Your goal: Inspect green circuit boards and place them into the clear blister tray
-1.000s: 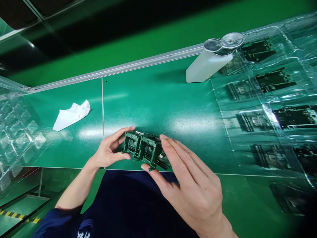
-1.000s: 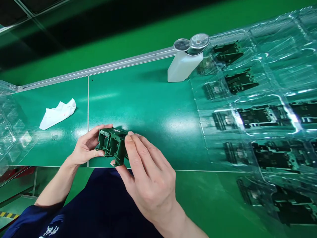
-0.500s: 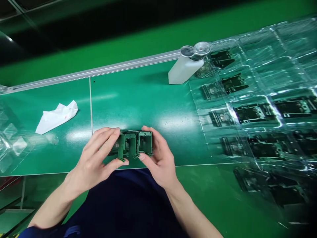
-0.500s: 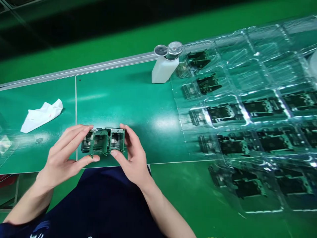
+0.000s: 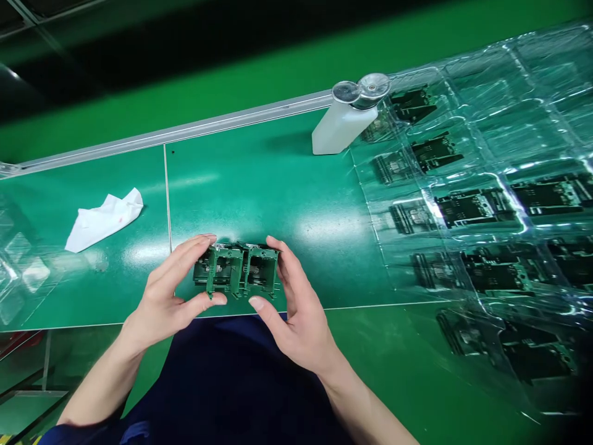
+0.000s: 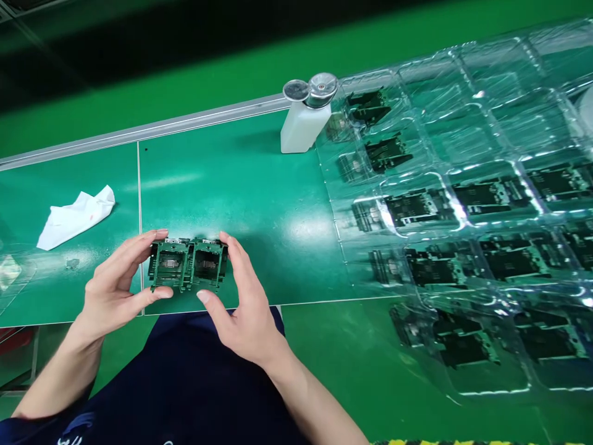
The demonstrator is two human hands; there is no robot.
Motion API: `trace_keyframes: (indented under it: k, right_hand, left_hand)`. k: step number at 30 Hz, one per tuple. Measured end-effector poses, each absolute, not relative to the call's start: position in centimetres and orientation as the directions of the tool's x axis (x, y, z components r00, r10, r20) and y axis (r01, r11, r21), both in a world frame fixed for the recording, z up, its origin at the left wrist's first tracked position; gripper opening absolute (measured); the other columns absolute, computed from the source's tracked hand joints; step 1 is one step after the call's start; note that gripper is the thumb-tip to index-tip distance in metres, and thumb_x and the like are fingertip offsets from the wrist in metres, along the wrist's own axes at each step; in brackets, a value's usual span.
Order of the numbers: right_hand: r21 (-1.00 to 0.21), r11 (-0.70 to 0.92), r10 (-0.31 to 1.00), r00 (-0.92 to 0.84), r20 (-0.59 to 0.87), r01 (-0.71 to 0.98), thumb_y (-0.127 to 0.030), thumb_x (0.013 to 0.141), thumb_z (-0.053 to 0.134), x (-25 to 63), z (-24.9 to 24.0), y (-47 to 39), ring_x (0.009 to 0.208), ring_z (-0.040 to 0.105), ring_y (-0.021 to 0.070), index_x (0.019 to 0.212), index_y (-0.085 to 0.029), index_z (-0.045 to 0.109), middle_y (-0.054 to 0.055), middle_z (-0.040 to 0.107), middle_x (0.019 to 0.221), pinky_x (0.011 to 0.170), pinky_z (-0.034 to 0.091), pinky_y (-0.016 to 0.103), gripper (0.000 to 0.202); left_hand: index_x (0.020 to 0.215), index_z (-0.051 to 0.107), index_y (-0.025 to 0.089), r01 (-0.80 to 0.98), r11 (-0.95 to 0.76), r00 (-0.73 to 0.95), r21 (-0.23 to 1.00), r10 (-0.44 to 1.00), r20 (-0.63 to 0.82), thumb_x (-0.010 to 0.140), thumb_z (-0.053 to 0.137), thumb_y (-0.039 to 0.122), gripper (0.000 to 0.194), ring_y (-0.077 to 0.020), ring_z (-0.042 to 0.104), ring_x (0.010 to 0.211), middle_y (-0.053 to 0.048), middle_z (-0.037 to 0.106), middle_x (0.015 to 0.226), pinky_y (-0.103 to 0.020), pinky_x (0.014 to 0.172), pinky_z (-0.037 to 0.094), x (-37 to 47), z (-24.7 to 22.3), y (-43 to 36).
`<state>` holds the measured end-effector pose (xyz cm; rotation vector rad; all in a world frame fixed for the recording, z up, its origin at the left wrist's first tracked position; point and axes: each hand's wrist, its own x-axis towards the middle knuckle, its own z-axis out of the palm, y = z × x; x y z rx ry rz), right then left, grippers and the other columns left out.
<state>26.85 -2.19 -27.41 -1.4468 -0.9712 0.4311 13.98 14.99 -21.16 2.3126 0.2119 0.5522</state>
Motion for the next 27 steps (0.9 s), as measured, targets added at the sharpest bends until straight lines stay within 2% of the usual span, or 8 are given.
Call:
trace_keyframes:
  k: [3,8,13,17,22,27]
  right_hand:
    - [-0.908,0.109,0.742,0.575,0.345,0.405,-0.018,0.094,0.054,27.0,-26.9,-2.1,0.145,0.036,0.0251,0.159,-0.026,0.016,0.011,0.037,0.156,0.117,0.04,0.05,0.075]
    - [-0.846,0.068,0.707,0.573,0.415,0.53,-0.013,0.09,0.059,26.8,-25.8,-2.1,0.139,0.044,0.0278,0.159,-0.025,0.017,0.013,0.044,0.151,0.111,0.049,0.049,0.082]
    - [-0.797,0.012,0.719,0.549,0.427,0.604,-0.011,0.088,0.062,26.8,-24.3,-2.4,0.135,0.049,0.0295,0.16,-0.025,0.015,0.014,0.047,0.148,0.107,0.053,0.051,0.087]
    - [-0.792,-0.017,0.737,0.544,0.402,0.61,-0.011,0.089,0.063,26.9,-23.9,-2.6,0.133,0.051,0.0296,0.159,-0.025,0.018,0.015,0.049,0.146,0.107,0.054,0.051,0.085]
    - [-0.77,0.026,0.688,0.548,0.477,0.637,-0.011,0.088,0.062,26.8,-24.4,-2.4,0.133,0.051,0.0283,0.158,-0.021,0.023,0.014,0.051,0.144,0.108,0.053,0.048,0.081]
    - [-0.774,-0.002,0.706,0.55,0.447,0.633,-0.014,0.089,0.063,27.1,-24.4,-2.7,0.129,0.055,0.0289,0.156,-0.02,0.029,0.015,0.054,0.141,0.105,0.055,0.049,0.076]
  left_hand:
    - [0.149,0.044,0.028,-0.027,-0.658,0.883,0.752,0.337,0.327,0.079,0.078,0.023,0.077,-0.025,0.055,0.131,-0.013,0.06,0.136,-0.042,0.111,0.049,13.7,-21.9,15.1]
    - [0.147,0.045,0.028,-0.087,-0.527,0.877,0.845,0.363,0.317,0.081,0.076,0.02,0.074,-0.0223,0.048,0.138,-0.012,0.056,0.139,-0.035,0.11,0.049,13.6,-22.6,15.0]
    - [0.145,0.047,0.028,-0.104,-0.471,0.867,0.876,0.389,0.312,0.081,0.076,0.022,0.071,-0.0261,0.049,0.138,-0.013,0.057,0.137,-0.041,0.107,0.053,13.5,-22.9,15.0]
    - [0.145,0.046,0.029,-0.101,-0.465,0.875,0.88,0.379,0.301,0.08,0.077,0.021,0.072,-0.0244,0.049,0.138,-0.012,0.057,0.138,-0.038,0.109,0.051,13.4,-22.9,14.9]
    - [0.145,0.046,0.029,-0.123,-0.467,0.873,0.876,0.369,0.32,0.078,0.079,0.022,0.075,-0.0245,0.048,0.138,-0.011,0.057,0.138,-0.039,0.112,0.048,13.5,-23.0,14.9]
    - [0.145,0.047,0.029,-0.099,-0.551,0.862,0.829,0.368,0.348,0.075,0.082,0.028,0.077,-0.0254,0.055,0.131,-0.012,0.062,0.133,-0.038,0.104,0.053,13.5,-22.7,14.9]
